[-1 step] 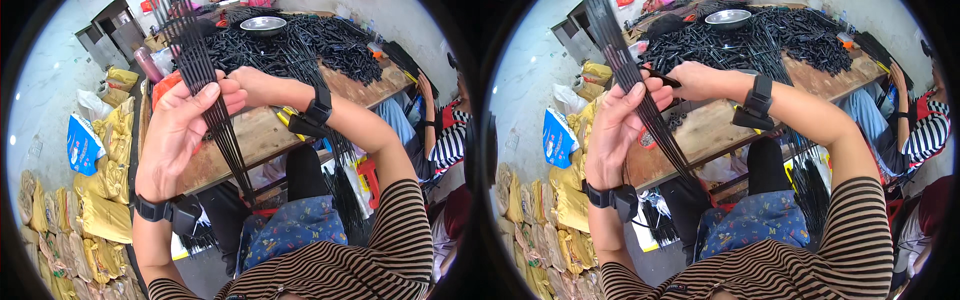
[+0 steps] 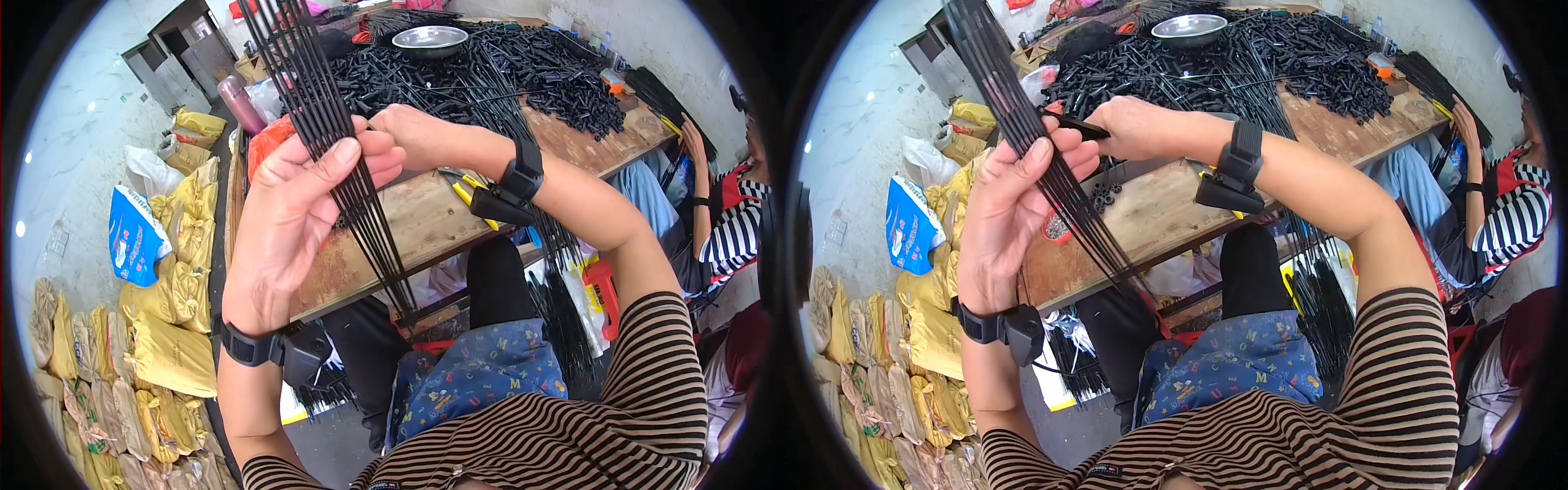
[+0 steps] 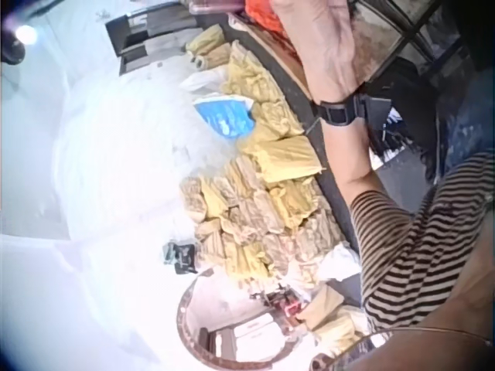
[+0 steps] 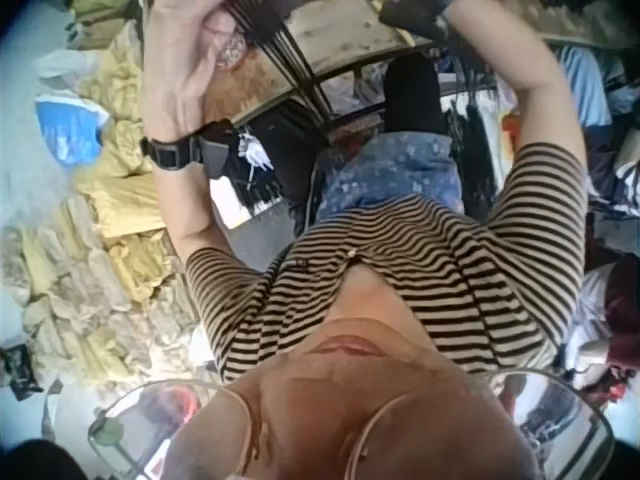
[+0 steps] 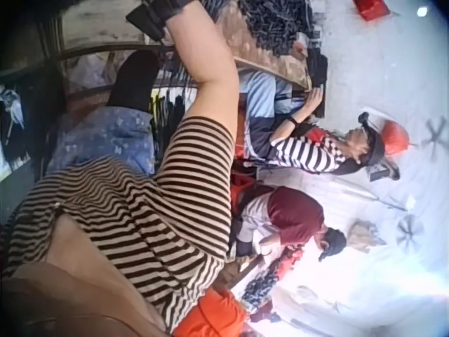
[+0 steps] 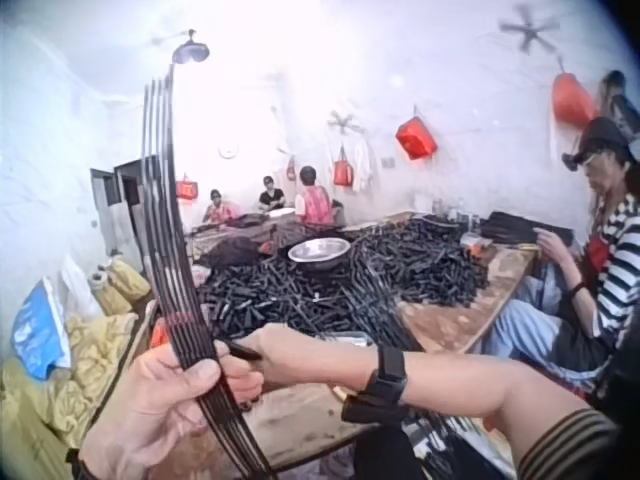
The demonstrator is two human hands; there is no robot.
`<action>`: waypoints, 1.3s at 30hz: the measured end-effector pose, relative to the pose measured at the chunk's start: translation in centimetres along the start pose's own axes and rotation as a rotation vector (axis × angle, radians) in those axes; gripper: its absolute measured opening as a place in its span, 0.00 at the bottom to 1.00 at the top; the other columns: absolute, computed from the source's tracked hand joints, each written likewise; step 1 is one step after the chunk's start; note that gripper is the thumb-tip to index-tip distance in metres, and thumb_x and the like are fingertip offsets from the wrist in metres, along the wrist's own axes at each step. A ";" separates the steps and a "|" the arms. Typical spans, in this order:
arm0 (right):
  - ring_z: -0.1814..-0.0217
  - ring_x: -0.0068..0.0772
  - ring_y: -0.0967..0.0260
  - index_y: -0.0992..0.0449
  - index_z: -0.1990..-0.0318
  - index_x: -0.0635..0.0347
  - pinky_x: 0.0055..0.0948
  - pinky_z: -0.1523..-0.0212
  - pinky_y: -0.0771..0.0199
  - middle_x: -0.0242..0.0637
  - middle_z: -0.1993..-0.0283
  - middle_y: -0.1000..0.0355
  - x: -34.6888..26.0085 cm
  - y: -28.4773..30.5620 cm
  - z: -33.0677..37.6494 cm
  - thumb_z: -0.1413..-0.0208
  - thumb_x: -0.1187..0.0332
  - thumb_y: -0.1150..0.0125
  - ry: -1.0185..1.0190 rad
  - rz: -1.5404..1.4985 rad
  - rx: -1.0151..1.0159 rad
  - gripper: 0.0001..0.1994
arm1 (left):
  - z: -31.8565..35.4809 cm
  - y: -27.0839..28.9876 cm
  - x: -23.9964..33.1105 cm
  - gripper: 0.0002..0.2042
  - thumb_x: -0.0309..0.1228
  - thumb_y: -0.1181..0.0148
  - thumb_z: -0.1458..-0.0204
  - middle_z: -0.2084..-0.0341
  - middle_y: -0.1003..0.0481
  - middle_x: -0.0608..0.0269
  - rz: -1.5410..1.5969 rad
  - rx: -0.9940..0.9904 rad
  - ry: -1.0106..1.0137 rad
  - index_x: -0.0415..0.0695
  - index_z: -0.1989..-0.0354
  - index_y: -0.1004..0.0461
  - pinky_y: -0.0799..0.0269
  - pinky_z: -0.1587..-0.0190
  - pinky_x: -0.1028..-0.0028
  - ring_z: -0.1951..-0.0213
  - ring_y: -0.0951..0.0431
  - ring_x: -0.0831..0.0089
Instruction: The person attaches plastic tips and connectors to metal umbrella ribs by hand and using pliers, then organizes the finished ribs into bundles.
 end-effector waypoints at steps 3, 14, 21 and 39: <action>0.68 0.53 0.28 0.23 0.63 0.55 0.43 0.66 0.29 0.48 0.70 0.26 1.3 -1.0 -0.7 0.50 0.66 0.41 0.002 0.022 0.031 0.08 | 0.9 0.2 -2.1 0.10 0.26 0.45 0.44 0.62 0.22 0.55 -0.081 0.067 -0.049 0.37 0.55 0.27 0.28 0.49 0.68 0.57 0.22 0.66; 0.58 0.36 0.30 0.30 0.57 0.57 0.29 0.62 0.28 0.35 0.63 0.30 15.5 -8.6 -2.5 0.56 0.74 0.44 0.364 0.673 0.077 0.15 | 6.3 3.0 -22.4 0.08 0.24 0.45 0.44 0.63 0.21 0.64 -0.082 0.290 0.083 0.38 0.58 0.22 0.32 0.60 0.82 0.61 0.25 0.83; 0.80 0.32 0.28 0.23 0.74 0.60 0.29 0.83 0.32 0.34 0.78 0.26 9.9 -5.3 3.0 0.49 0.67 0.44 -0.650 -0.200 -0.288 0.08 | 6.3 3.1 -25.4 0.08 0.26 0.45 0.43 0.63 0.21 0.69 -0.086 0.365 0.086 0.40 0.58 0.23 0.34 0.69 0.86 0.72 0.30 0.91; 0.65 0.46 0.25 0.21 0.63 0.60 0.37 0.61 0.27 0.45 0.68 0.23 13.3 -6.9 1.2 0.51 0.64 0.40 -0.287 0.294 0.092 0.11 | 4.5 2.7 -15.8 0.37 0.43 0.27 0.67 0.47 0.37 0.44 -1.523 0.084 -0.115 0.40 0.46 0.34 0.42 0.42 0.56 0.43 0.40 0.44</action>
Point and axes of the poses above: each hand's wrist, its own z-axis away from the middle knuckle, its own y-axis out of the back of the hand, x = y × z, the point moved 1 cm from there along -z, towards the middle knuckle
